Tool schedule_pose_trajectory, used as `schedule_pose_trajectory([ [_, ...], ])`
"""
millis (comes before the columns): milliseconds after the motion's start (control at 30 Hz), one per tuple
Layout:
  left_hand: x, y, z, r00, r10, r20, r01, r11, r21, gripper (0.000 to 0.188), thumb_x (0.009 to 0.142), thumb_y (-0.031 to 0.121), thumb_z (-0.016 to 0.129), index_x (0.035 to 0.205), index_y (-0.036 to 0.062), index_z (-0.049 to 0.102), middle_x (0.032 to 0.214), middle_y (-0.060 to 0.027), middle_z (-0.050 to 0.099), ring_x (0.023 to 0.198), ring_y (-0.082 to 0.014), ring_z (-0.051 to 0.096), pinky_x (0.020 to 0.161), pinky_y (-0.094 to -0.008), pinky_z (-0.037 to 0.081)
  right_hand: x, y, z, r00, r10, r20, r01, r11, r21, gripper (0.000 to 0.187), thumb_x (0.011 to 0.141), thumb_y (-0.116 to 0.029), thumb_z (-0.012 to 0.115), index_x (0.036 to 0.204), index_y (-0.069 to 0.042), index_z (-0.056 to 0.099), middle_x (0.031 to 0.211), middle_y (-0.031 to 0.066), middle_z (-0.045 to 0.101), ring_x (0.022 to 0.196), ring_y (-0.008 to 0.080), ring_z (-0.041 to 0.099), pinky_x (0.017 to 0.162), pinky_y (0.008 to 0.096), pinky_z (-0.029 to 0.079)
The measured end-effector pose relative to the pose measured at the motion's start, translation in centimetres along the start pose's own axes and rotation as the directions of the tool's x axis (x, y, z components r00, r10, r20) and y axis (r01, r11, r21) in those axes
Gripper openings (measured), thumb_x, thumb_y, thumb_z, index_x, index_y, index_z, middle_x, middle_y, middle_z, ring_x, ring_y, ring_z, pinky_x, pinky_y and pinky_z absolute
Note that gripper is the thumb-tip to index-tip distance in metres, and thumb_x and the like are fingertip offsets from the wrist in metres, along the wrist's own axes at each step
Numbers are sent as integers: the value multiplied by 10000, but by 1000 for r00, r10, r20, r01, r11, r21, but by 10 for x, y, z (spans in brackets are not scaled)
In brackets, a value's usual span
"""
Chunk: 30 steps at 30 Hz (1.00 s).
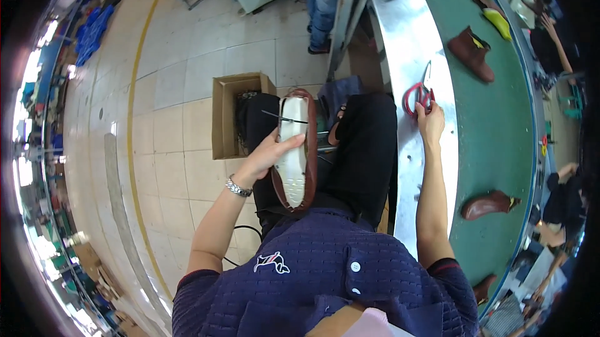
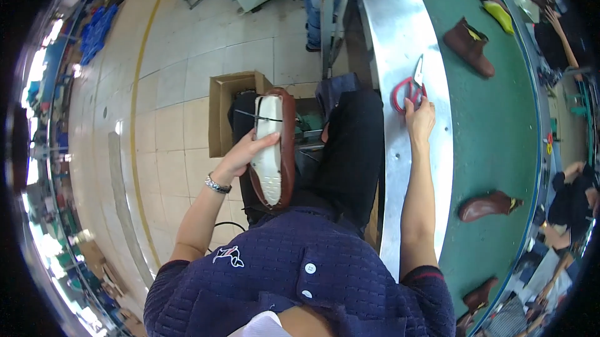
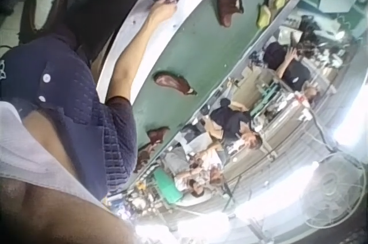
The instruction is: Assembling shoe components on a production line using pliers and scissors.
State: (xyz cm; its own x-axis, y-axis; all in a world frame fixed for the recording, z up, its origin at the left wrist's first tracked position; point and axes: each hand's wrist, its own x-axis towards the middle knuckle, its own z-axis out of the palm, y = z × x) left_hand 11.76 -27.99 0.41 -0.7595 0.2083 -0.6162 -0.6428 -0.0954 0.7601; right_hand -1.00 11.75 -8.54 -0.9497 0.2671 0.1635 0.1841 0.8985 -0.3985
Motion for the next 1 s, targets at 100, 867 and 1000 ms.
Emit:
schedule_pose_trajectory([
  [100,-12,-15,10,991,95,-93,-101,993,-57,707,905,380,651,1413,-6,346,1318,-148,524,1184,-195,519,1001,-320,412,23,14,20,999,-53,0,52,992,-111,492,812,-317,726,1094,70,613,839,184,639,745,310,619,728,387,496],
  [867,1,-39,41,732,541,-415,-459,841,287,581,1012,323,444,1463,-6,284,1361,-253,460,1199,-318,531,1004,-353,407,-160,-175,-123,126,-342,931,-853,441,278,627,912,-622,494,918,-1,585,622,-21,492,479,64,498,408,195,408],
  [1000,-2,-35,32,703,603,-377,-450,788,421,555,991,258,496,1456,11,319,1417,-223,433,1235,-333,510,1013,-363,406,-169,-172,-115,253,-225,941,-645,686,337,518,952,-518,508,709,-60,509,536,-5,465,402,81,468,382,212,388],
])
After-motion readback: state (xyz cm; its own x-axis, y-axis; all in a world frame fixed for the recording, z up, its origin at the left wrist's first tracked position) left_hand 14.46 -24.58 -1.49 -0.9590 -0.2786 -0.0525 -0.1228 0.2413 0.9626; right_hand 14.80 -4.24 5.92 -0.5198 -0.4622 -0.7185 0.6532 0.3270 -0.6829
